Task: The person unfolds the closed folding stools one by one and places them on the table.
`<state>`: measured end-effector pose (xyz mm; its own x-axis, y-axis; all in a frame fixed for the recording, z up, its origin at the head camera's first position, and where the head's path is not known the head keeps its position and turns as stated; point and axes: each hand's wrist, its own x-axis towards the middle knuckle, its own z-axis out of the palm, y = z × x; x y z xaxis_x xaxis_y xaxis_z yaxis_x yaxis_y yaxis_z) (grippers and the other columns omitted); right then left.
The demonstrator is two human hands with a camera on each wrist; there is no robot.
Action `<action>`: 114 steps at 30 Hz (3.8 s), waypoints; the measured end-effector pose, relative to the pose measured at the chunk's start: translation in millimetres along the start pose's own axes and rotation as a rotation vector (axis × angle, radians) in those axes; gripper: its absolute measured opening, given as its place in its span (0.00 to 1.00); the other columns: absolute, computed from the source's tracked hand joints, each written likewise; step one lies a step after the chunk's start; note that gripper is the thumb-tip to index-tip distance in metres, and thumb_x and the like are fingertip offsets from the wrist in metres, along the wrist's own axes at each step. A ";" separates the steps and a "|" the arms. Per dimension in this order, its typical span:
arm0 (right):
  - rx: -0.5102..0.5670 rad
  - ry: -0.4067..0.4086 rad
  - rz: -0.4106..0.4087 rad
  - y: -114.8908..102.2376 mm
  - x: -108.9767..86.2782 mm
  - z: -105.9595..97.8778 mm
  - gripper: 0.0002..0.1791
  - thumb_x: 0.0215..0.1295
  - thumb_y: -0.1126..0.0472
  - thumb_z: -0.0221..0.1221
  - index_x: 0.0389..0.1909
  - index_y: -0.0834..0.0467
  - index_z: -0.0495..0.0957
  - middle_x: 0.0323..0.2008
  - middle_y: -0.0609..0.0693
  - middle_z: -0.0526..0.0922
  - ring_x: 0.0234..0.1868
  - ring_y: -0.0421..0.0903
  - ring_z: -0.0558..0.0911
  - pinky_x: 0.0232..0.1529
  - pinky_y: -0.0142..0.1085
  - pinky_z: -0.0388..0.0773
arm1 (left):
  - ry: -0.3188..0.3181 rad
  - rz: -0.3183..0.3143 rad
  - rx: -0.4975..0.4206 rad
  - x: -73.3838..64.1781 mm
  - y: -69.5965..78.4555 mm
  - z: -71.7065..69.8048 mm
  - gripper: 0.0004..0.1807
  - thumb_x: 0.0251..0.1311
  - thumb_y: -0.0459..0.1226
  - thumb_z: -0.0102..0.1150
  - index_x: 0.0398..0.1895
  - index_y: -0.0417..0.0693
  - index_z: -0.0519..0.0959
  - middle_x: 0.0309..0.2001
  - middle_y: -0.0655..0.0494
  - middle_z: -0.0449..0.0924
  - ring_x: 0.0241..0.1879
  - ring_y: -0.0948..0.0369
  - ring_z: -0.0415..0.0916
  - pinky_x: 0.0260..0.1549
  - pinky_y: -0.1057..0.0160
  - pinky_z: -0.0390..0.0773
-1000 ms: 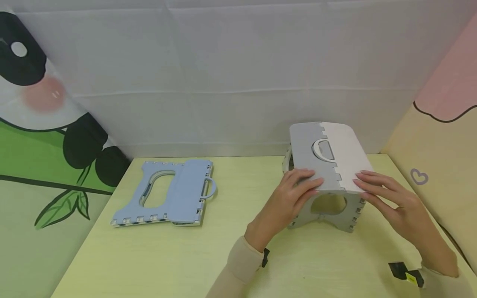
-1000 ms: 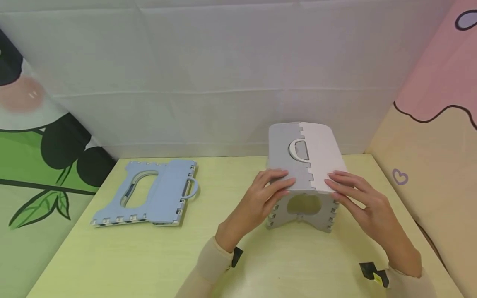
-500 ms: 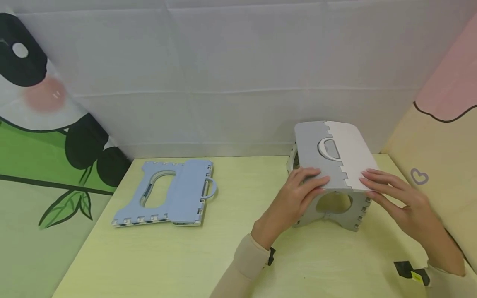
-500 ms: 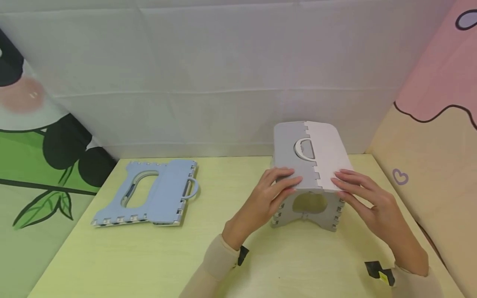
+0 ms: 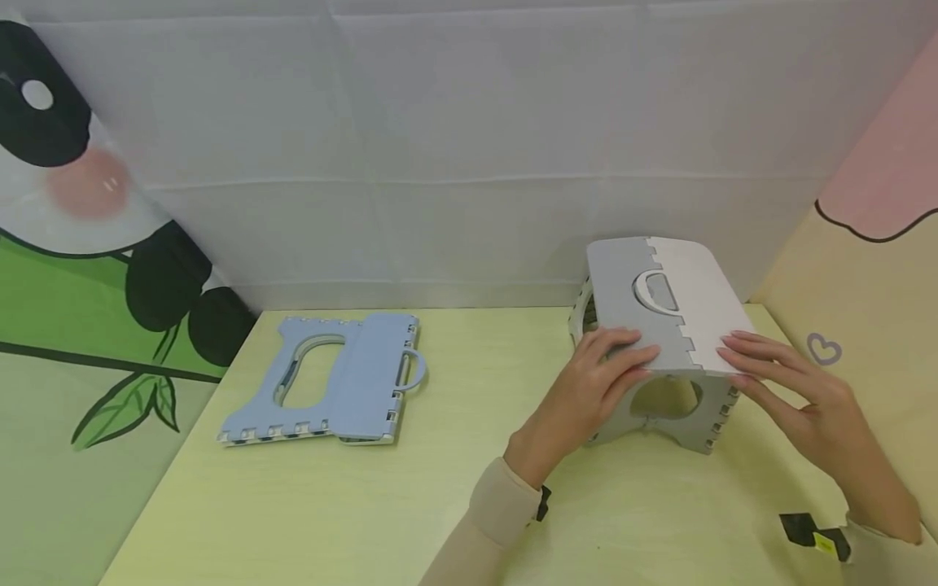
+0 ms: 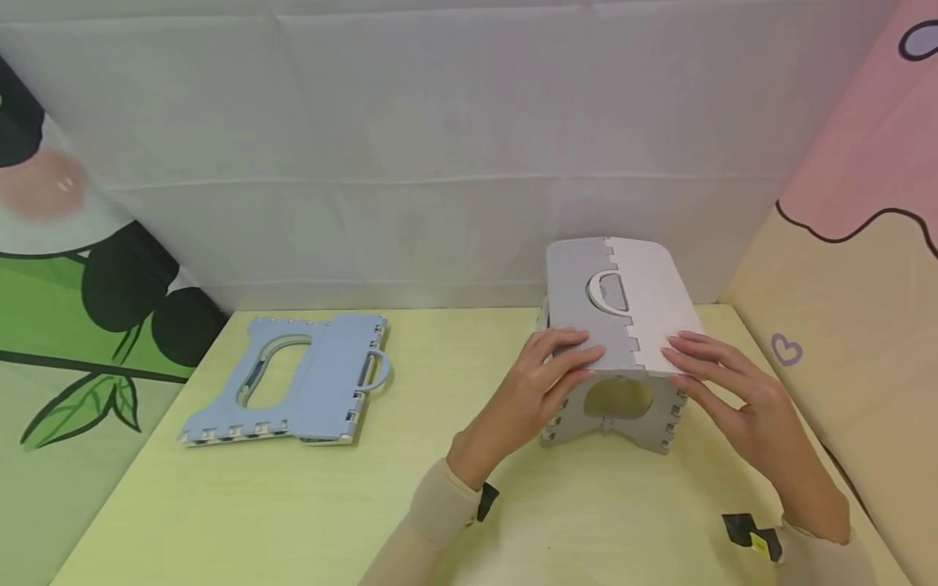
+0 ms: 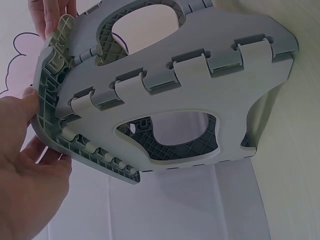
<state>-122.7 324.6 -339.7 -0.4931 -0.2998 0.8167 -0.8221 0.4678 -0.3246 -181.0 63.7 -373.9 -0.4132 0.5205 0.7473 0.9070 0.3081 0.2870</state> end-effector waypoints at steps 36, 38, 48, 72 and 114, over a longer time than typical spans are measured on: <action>-0.046 -0.005 0.055 9.1 -11.7 -18.3 0.28 0.73 0.49 0.62 0.47 0.76 0.83 0.54 0.63 0.85 0.65 0.44 0.78 0.65 0.27 0.70 | -0.039 -0.035 0.024 13.9 10.7 17.0 0.16 0.73 0.38 0.60 0.60 0.46 0.83 0.61 0.49 0.76 0.65 0.55 0.69 0.71 0.73 0.58; -0.053 -0.005 0.067 9.1 -12.3 -18.2 0.28 0.72 0.49 0.62 0.47 0.76 0.83 0.54 0.63 0.85 0.65 0.44 0.78 0.66 0.26 0.70 | -0.037 -0.037 0.026 14.0 10.5 17.6 0.16 0.73 0.38 0.60 0.60 0.46 0.83 0.61 0.49 0.76 0.65 0.56 0.69 0.71 0.73 0.58; -0.043 0.000 0.042 11.1 -12.1 -20.9 0.28 0.72 0.49 0.62 0.47 0.76 0.83 0.54 0.62 0.85 0.65 0.44 0.78 0.67 0.28 0.69 | -0.020 -0.023 0.062 15.4 10.3 22.6 0.15 0.73 0.39 0.61 0.59 0.47 0.83 0.60 0.50 0.76 0.65 0.57 0.70 0.70 0.74 0.58; -0.142 -0.050 0.168 20.6 -22.6 -28.8 0.35 0.69 0.39 0.61 0.50 0.72 0.84 0.57 0.59 0.84 0.66 0.38 0.76 0.72 0.29 0.63 | -0.008 -0.016 0.103 18.6 13.6 24.6 0.15 0.76 0.39 0.57 0.60 0.46 0.82 0.60 0.49 0.76 0.64 0.57 0.70 0.70 0.74 0.59; -0.002 0.056 -0.025 -22.3 17.2 11.0 0.28 0.71 0.47 0.65 0.44 0.74 0.84 0.47 0.63 0.85 0.55 0.41 0.80 0.61 0.26 0.72 | 0.287 -0.184 0.060 -15.2 2.4 -12.5 0.07 0.66 0.35 0.66 0.44 0.44 0.86 0.43 0.53 0.82 0.47 0.58 0.79 0.52 0.70 0.78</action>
<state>-116.1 299.9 -323.7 -0.4556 -0.2644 0.8500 -0.8335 0.4620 -0.3030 -171.6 46.6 -377.0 -0.5220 0.2096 0.8268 0.8097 0.4264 0.4032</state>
